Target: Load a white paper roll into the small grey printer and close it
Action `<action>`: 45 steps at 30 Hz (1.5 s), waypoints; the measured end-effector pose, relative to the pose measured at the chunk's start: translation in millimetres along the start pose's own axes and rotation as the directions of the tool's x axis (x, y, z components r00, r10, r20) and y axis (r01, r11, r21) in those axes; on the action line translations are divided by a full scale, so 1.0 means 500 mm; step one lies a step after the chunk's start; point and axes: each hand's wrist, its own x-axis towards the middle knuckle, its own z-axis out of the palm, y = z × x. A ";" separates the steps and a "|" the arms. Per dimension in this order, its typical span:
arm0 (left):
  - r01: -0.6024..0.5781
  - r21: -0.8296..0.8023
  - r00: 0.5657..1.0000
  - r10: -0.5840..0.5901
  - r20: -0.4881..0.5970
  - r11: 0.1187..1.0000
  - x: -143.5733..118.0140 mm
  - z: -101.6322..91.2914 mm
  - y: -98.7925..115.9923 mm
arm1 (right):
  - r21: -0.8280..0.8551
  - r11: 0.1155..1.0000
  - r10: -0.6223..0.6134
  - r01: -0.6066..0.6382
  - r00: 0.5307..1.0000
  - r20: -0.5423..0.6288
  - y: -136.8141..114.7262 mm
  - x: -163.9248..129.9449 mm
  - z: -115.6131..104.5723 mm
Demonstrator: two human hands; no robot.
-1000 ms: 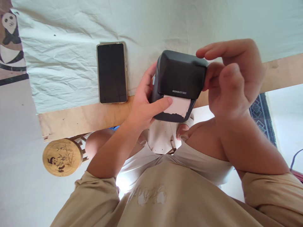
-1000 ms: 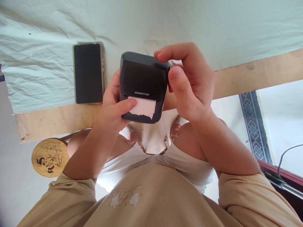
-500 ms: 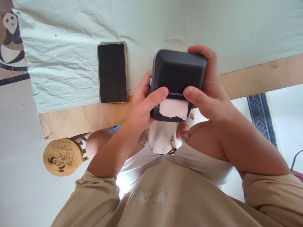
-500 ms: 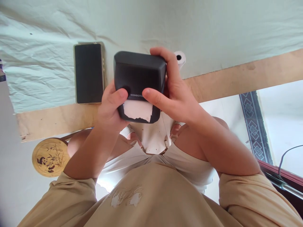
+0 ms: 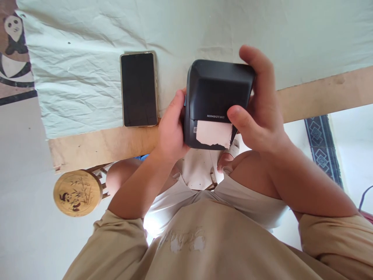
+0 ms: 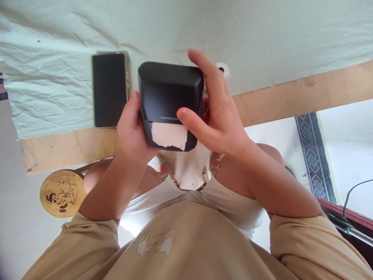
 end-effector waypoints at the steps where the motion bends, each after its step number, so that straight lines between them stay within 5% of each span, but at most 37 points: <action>1: -0.001 -0.001 1.000 0.001 -0.016 1.000 0.001 0.000 -0.001 | -0.013 0.999 -0.046 0.046 0.999 -0.029 -0.002 -0.001 -0.001; 15: -0.005 -0.101 1.000 0.008 0.028 0.995 0.008 -0.031 -0.007 | -0.041 0.988 -0.149 0.152 0.987 0.058 -0.007 0.000 -0.013; 19: -0.030 -0.080 0.997 0.036 0.073 0.996 0.006 -0.018 -0.001 | -0.114 0.985 -0.153 0.133 0.970 -0.188 -0.019 -0.002 -0.018; 22: 0.050 -0.016 0.984 -0.046 0.170 0.999 0.003 -0.015 0.001 | -0.199 0.976 -0.169 0.084 0.869 -0.465 -0.031 0.005 -0.019; 25: 0.059 -0.002 0.980 -0.057 0.189 0.998 0.001 -0.018 0.000 | -0.209 0.976 -0.183 0.067 0.773 -0.607 -0.037 0.013 -0.019; 28: 0.056 0.011 0.981 -0.057 0.185 0.998 0.002 -0.020 -0.002 | -0.317 0.947 -0.215 0.059 0.848 -0.484 -0.040 0.010 -0.022; 31: 0.044 0.049 0.979 -0.053 0.195 0.998 0.002 -0.022 -0.004 | -0.503 0.862 -0.180 0.070 0.968 -0.174 -0.049 0.000 -0.028; 34: 0.031 0.056 0.973 -0.043 0.227 0.998 0.003 -0.025 -0.006 | -0.639 0.766 -0.067 0.071 0.997 0.030 -0.061 -0.007 -0.035; 37: 0.029 0.095 0.961 -0.055 0.272 0.995 0.002 -0.027 -0.006 | -0.676 0.734 0.002 0.064 0.995 0.097 -0.069 -0.008 -0.041; 40: 0.026 0.117 0.964 -0.056 0.262 0.993 -0.001 -0.023 -0.005 | -0.606 0.795 0.049 0.021 0.994 0.098 -0.074 -0.008 -0.050; 45: 0.067 0.028 0.976 -0.071 0.208 0.997 -0.005 -0.014 0.000 | -0.130 0.991 0.043 -0.039 0.999 0.033 -0.063 -0.022 -0.097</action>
